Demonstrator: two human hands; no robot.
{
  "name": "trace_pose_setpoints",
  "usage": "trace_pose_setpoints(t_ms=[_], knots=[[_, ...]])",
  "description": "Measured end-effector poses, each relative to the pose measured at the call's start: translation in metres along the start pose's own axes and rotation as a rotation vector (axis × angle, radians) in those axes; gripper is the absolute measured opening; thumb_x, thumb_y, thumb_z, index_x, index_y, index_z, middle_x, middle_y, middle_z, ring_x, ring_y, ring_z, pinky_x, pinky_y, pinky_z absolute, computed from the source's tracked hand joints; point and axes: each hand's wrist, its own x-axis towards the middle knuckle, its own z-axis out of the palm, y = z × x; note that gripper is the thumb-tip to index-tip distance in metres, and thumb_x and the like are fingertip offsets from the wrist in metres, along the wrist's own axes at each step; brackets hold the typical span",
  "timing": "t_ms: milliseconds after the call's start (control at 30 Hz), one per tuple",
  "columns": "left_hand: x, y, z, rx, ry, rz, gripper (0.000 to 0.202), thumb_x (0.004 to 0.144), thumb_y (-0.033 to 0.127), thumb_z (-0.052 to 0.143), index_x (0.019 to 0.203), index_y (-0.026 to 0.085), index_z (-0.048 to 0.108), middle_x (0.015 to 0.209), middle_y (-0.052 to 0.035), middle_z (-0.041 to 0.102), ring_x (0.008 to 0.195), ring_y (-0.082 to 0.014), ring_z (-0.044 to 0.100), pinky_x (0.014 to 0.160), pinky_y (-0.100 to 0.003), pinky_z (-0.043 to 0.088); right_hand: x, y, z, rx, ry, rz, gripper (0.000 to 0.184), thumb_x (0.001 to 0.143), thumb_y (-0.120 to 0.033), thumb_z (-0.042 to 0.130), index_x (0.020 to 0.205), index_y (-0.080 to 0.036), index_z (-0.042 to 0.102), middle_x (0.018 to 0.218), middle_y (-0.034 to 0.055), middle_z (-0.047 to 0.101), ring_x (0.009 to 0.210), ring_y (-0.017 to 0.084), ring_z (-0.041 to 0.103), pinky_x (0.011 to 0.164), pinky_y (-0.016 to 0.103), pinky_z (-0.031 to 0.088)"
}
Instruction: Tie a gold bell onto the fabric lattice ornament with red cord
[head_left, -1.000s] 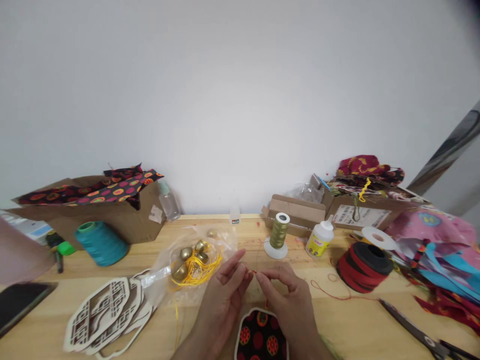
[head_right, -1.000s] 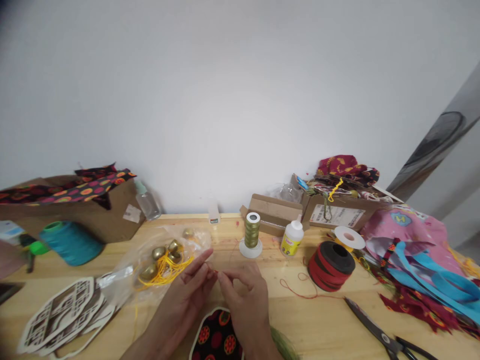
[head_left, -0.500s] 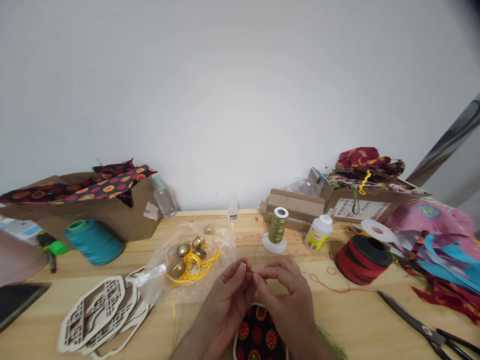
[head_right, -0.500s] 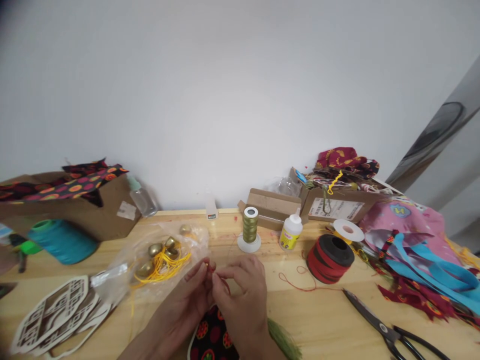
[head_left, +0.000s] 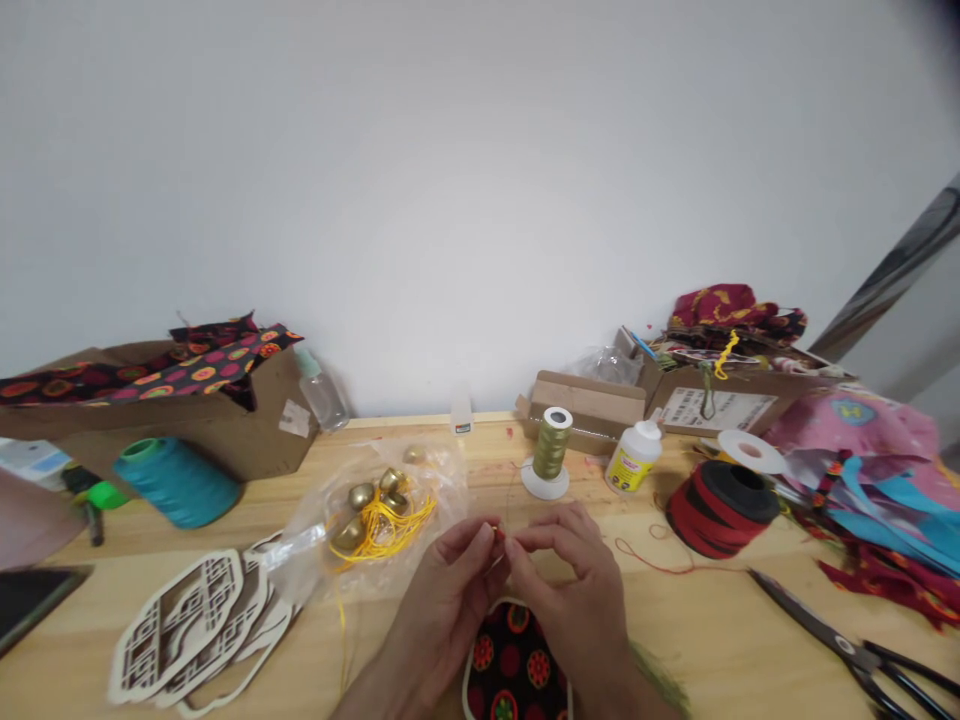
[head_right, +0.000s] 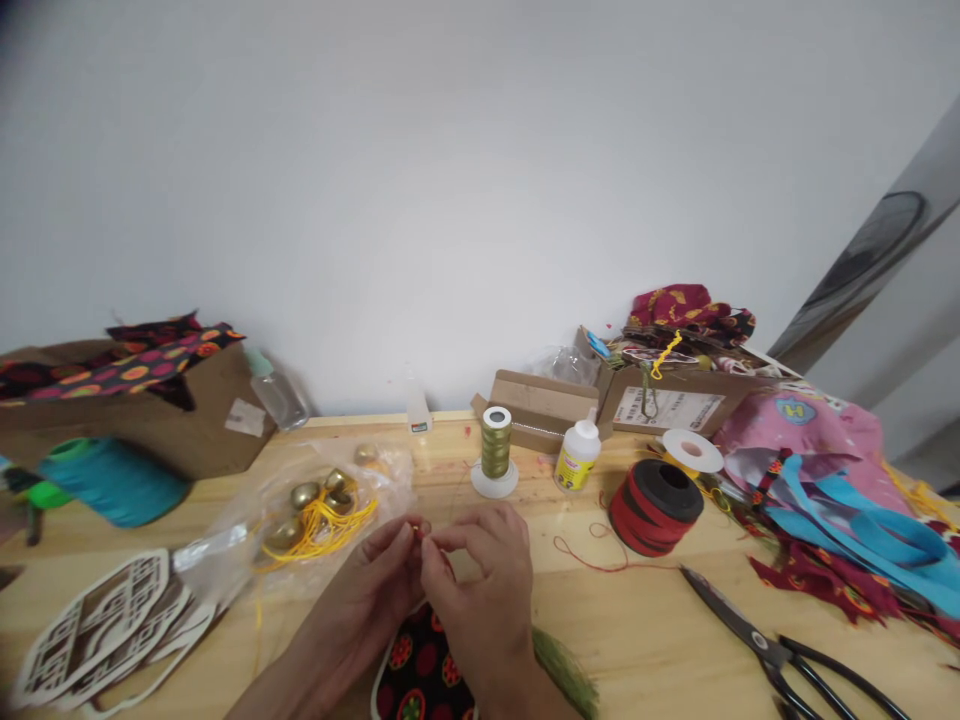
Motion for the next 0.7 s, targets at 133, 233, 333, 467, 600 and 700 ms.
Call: trace_pose_setpoints(t_ms=[133, 233, 333, 467, 600, 700], knots=[[0.0011, 0.0001, 0.0011, 0.019, -0.015, 0.009, 0.012, 0.057, 0.012, 0.074, 0.067, 0.011, 0.068, 0.062, -0.0024, 0.07, 0.058, -0.0101, 0.062, 0.058, -0.018, 0.05, -0.001, -0.0008, -0.0005, 0.01, -0.006, 0.005, 0.012, 0.065, -0.011, 0.061, 0.057, -0.019, 0.06, 0.059, -0.0012, 0.057, 0.062, 0.015, 0.052, 0.067, 0.033, 0.037], [0.0014, -0.0001, 0.0008, 0.011, -0.014, 0.021, 0.012, 0.057, 0.012, 0.074, 0.067, 0.011, 0.069, 0.062, -0.002, 0.07, 0.057, -0.0096, 0.062, 0.058, -0.018, 0.05, -0.0017, -0.0003, -0.0003, 0.01, -0.005, 0.003, 0.012, 0.066, -0.011, 0.061, 0.056, -0.019, 0.059, 0.059, -0.0016, 0.057, 0.061, 0.015, 0.052, 0.067, 0.033, 0.038], [0.0013, -0.0005, -0.0008, 0.017, -0.013, 0.031, 0.013, 0.056, 0.011, 0.074, 0.067, 0.011, 0.069, 0.063, -0.0022, 0.07, 0.058, -0.0102, 0.062, 0.059, -0.019, 0.05, -0.0012, 0.0006, 0.0, -0.003, -0.004, 0.001, 0.012, 0.066, -0.011, 0.06, 0.057, -0.019, 0.059, 0.058, -0.002, 0.056, 0.061, 0.015, 0.052, 0.068, 0.033, 0.037], [0.0014, -0.0008, -0.0018, 0.023, -0.02, 0.023, 0.013, 0.058, 0.011, 0.073, 0.069, 0.013, 0.069, 0.063, -0.0021, 0.07, 0.058, -0.0101, 0.062, 0.058, -0.019, 0.049, -0.0002, -0.0003, -0.0002, -0.007, -0.007, 0.002, 0.012, 0.066, -0.012, 0.06, 0.056, -0.02, 0.059, 0.057, -0.0018, 0.056, 0.061, 0.015, 0.052, 0.066, 0.032, 0.038], [0.0025, -0.001, -0.0016, 0.02, -0.019, 0.02, 0.015, 0.057, 0.011, 0.074, 0.071, 0.014, 0.068, 0.063, -0.0014, 0.069, 0.058, -0.0098, 0.062, 0.058, -0.019, 0.049, -0.0003, -0.0016, -0.0005, -0.012, -0.017, 0.011, 0.012, 0.066, -0.012, 0.061, 0.056, -0.02, 0.06, 0.058, -0.0014, 0.057, 0.062, 0.015, 0.052, 0.067, 0.033, 0.037], [0.0033, -0.0015, -0.002, 0.036, -0.031, 0.013, 0.013, 0.058, 0.011, 0.073, 0.069, 0.014, 0.068, 0.062, -0.0019, 0.069, 0.058, -0.01, 0.061, 0.057, -0.018, 0.048, -0.0009, -0.0008, 0.0001, -0.015, -0.014, 0.016, 0.012, 0.065, -0.012, 0.061, 0.056, -0.019, 0.06, 0.058, -0.001, 0.056, 0.062, 0.016, 0.052, 0.068, 0.033, 0.037]])
